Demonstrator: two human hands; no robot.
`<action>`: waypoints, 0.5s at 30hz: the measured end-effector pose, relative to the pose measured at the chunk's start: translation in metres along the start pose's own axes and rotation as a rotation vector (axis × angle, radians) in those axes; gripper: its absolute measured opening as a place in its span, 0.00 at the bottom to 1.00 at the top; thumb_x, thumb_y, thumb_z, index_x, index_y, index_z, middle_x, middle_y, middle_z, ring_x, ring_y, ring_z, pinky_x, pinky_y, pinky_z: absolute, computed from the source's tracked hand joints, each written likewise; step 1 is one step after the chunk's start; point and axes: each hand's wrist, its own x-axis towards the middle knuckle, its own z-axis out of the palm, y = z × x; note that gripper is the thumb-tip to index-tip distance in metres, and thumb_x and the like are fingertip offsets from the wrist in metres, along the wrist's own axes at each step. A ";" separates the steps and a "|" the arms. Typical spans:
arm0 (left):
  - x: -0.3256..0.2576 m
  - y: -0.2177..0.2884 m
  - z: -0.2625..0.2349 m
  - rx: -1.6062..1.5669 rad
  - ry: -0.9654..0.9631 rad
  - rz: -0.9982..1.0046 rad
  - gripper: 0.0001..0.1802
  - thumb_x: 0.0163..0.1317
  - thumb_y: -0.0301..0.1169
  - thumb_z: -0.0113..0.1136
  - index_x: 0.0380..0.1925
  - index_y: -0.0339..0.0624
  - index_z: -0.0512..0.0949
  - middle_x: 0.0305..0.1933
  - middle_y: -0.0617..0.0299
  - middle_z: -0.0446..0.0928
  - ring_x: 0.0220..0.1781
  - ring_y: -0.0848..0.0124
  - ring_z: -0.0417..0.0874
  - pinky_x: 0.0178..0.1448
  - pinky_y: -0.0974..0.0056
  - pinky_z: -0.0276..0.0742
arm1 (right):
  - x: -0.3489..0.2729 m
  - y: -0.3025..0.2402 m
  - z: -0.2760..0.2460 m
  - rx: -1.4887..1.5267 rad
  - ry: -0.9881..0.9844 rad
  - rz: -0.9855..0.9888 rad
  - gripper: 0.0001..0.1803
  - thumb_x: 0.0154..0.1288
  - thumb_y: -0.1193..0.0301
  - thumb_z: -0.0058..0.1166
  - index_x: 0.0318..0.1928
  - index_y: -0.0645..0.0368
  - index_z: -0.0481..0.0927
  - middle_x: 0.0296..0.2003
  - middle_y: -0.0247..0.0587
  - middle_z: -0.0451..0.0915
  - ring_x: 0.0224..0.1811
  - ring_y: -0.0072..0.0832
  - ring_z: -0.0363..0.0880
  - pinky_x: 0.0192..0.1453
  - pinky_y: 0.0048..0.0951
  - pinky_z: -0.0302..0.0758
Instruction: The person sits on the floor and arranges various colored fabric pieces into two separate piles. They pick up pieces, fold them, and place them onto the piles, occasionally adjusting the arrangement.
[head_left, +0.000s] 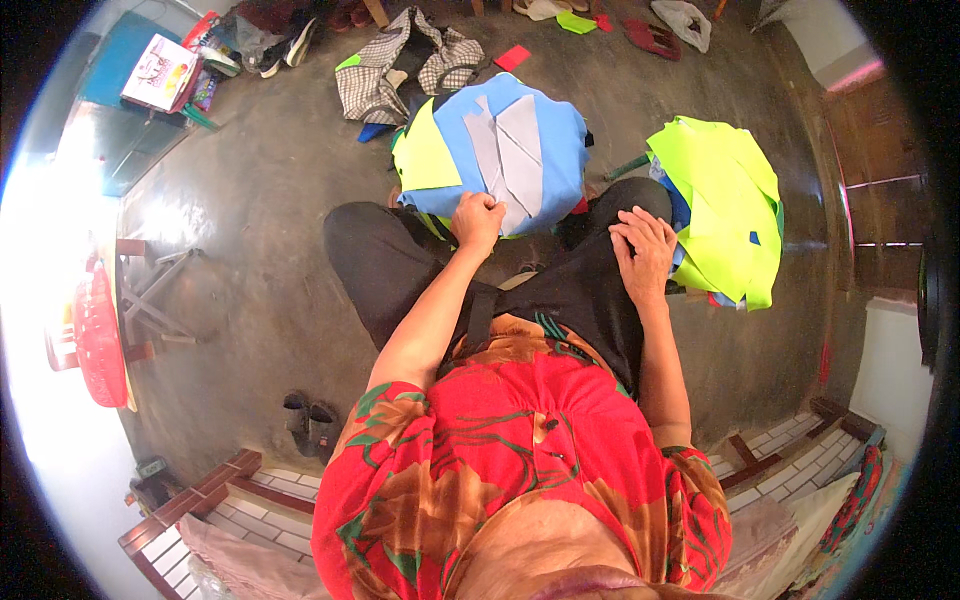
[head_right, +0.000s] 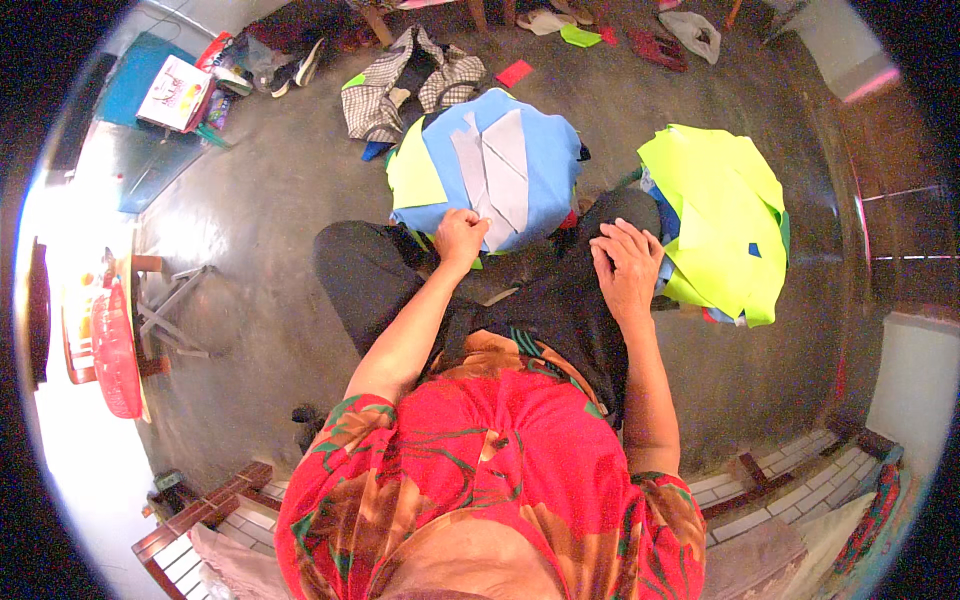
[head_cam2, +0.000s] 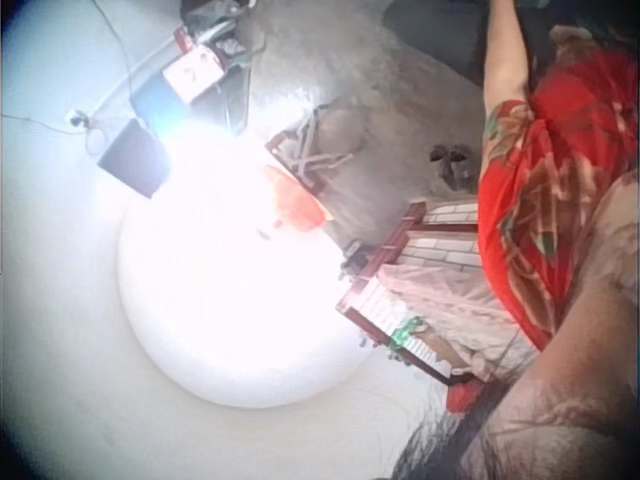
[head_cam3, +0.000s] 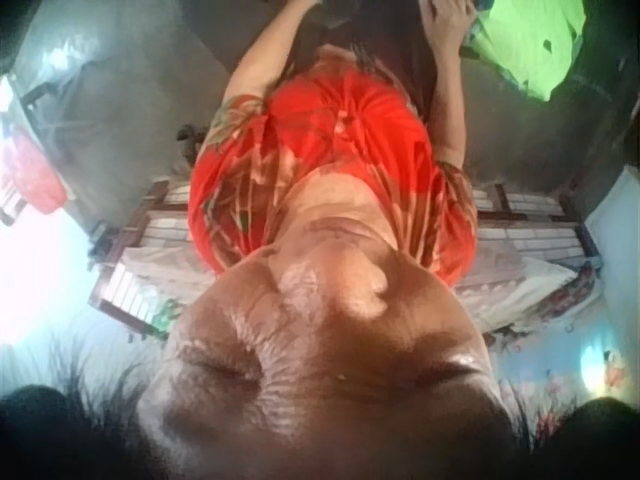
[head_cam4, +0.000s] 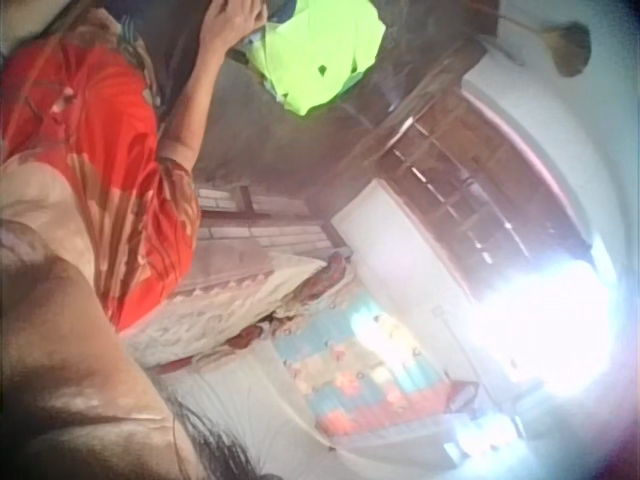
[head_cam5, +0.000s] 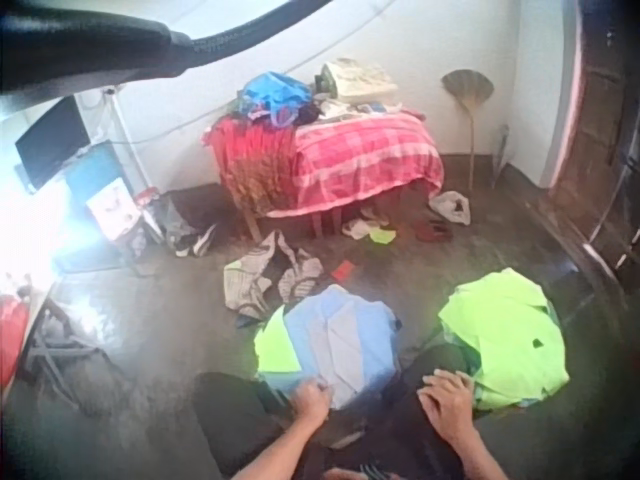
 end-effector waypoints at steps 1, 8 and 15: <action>0.001 -0.003 -0.001 -0.072 -0.006 0.020 0.13 0.50 0.37 0.65 0.25 0.38 0.78 0.29 0.55 0.76 0.32 0.58 0.79 0.37 0.55 0.73 | 0.000 -0.001 0.000 0.000 0.000 0.000 0.05 0.54 0.72 0.62 0.33 0.52 0.81 0.44 0.30 0.81 0.55 0.30 0.74 0.60 0.40 0.61; 0.017 0.026 -0.059 -0.888 -0.041 -0.060 0.09 0.54 0.27 0.58 0.20 0.40 0.68 0.22 0.73 0.62 0.25 0.81 0.60 0.28 0.71 0.58 | 0.002 -0.002 -0.001 -0.017 -0.014 0.011 0.05 0.53 0.72 0.62 0.33 0.52 0.81 0.43 0.31 0.81 0.55 0.30 0.74 0.61 0.39 0.61; 0.125 0.063 -0.115 -0.960 -0.131 0.128 0.11 0.54 0.27 0.59 0.19 0.47 0.67 0.22 0.75 0.64 0.24 0.83 0.62 0.27 0.73 0.58 | 0.003 -0.002 -0.002 -0.011 -0.014 0.008 0.04 0.54 0.71 0.61 0.33 0.52 0.81 0.43 0.31 0.81 0.55 0.30 0.74 0.60 0.40 0.62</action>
